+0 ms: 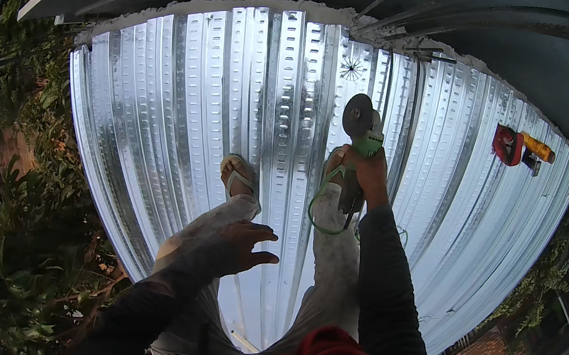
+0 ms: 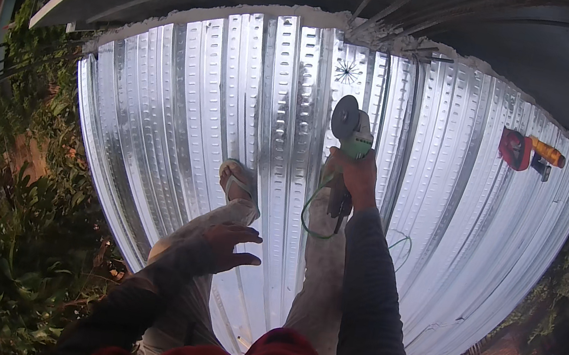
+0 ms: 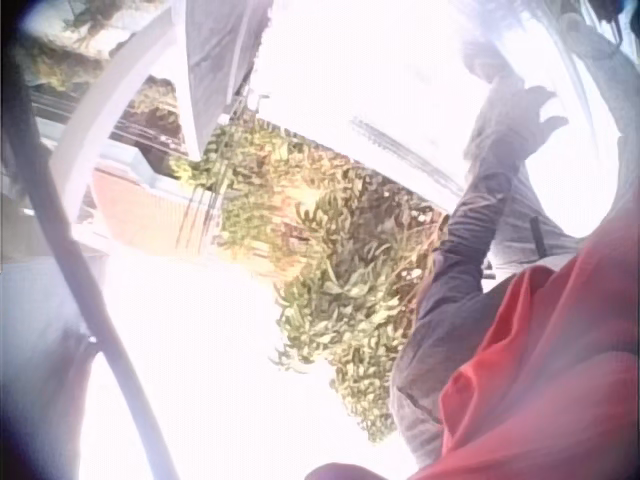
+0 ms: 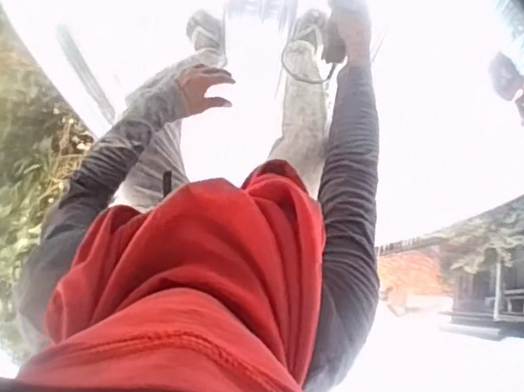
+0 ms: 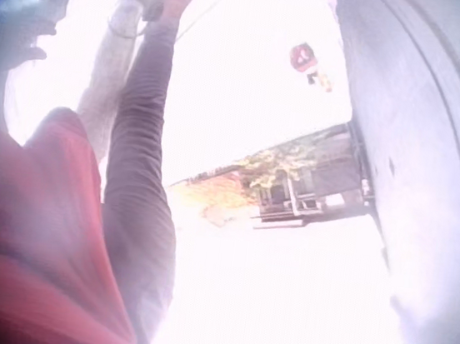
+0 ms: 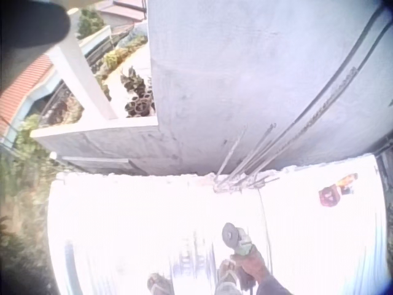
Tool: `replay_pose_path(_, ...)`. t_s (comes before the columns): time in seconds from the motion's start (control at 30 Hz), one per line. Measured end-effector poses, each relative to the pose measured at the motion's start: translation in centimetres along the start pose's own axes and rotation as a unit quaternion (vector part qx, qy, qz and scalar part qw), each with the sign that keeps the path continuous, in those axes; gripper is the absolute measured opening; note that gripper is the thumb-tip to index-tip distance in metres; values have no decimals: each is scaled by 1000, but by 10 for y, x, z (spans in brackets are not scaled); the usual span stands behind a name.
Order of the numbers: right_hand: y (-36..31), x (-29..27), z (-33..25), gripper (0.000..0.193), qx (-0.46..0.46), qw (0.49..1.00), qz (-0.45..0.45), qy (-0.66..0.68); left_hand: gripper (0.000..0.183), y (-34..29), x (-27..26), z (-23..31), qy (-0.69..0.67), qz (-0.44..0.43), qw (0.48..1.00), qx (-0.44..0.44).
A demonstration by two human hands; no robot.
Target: The person cuts a corrugated metal roofing sheet using a handheld angle grinder while standing on the roof.
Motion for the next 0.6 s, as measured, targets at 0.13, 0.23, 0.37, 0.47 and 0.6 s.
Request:
replay_pose_path(0.13, 120, -57, -9, 65, -91, 977, -16, -194, 59, 31, -20, -38, 117, -73, 987, 81)
replay_pose_path(0.23, 203, -90, -15, 71, -135, 931, -46, -335, 58, 52, -51, -37, 130, -105, 976, 143)
replay_pose_path(0.37, 255, -72, -61, 76, -254, 852, -95, -448, 50, 50, -77, -56, 142, -113, 964, 195)
replay_pose_path(0.47, 272, -46, -82, 77, -291, 827, -83, -475, 46, 41, -76, -65, 246, -72, 953, 161)
replay_pose_path(0.6, 282, -21, -94, 74, -318, 826, -116, -451, 52, 30, -93, -42, 186, -20, 975, 119)
Point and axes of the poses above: each hand's wrist, its own y-axis towards the middle knuckle, its own x-axis out of the palm, z = x × y, the point moved 5 cm from there along y, towards the middle knuckle
